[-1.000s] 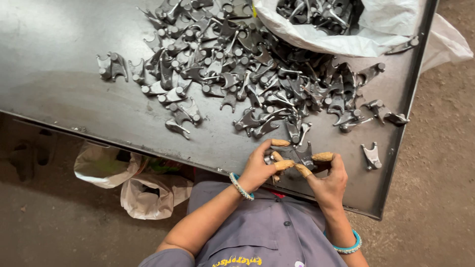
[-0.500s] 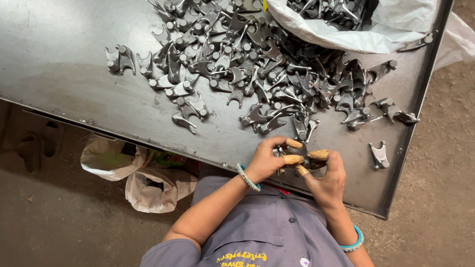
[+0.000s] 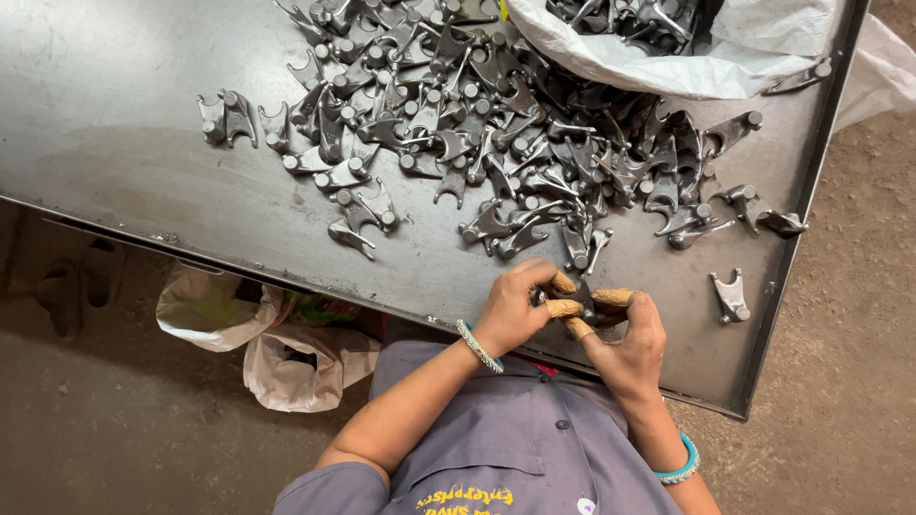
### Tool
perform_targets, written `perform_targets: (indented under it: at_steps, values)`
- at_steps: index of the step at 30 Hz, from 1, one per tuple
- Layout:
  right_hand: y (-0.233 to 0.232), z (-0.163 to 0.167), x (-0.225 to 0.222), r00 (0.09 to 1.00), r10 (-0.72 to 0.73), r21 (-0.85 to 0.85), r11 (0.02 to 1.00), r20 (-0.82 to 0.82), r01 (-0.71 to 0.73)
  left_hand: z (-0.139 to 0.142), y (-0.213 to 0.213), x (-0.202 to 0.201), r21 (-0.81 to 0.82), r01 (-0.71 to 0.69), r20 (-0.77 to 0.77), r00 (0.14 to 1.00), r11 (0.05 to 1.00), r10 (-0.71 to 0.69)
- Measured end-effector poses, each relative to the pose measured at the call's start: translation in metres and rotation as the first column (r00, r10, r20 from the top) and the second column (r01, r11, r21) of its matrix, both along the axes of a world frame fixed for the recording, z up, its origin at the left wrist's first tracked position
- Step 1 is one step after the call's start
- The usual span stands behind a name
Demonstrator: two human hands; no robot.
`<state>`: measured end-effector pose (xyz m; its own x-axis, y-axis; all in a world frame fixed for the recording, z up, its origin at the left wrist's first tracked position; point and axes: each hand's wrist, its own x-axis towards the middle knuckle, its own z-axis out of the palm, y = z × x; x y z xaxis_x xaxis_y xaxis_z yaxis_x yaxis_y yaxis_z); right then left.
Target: The person picks up small metal castings one at a time from a metal table, turns each piece over in their hands to check it, and tosses pieces into a white sack at the edge of the table. They occasionally sweep or gather pieces across the table while continuing to handle the castings.
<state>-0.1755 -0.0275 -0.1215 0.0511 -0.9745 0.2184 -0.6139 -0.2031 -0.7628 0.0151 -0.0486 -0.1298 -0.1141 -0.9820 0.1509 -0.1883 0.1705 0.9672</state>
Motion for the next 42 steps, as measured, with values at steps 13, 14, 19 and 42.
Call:
perform_targets:
  at_steps: [13,14,19,42]
  values:
    - [0.000,0.000,-0.006,1.000,-0.024,0.039,0.999,-0.014,0.024,-0.007,0.004,-0.009,-0.045,-0.047,-0.070,0.997,0.998,0.044]
    - [0.000,0.001,-0.006,1.000,-0.026,0.039,0.999,-0.012,0.027,-0.009,0.002,-0.008,-0.093,-0.048,-0.079,0.996,0.995,0.041]
    - [-0.002,0.002,-0.008,0.998,-0.056,0.026,0.998,0.008,0.055,-0.022,0.004,-0.011,0.437,0.125,-0.519,0.843,0.891,0.137]
    - [-0.018,-0.080,-0.071,0.215,-0.412,0.463,0.748,0.886,-0.475,-0.055,-0.001,-0.017,0.543,0.278,-0.678,0.702,0.792,0.218]
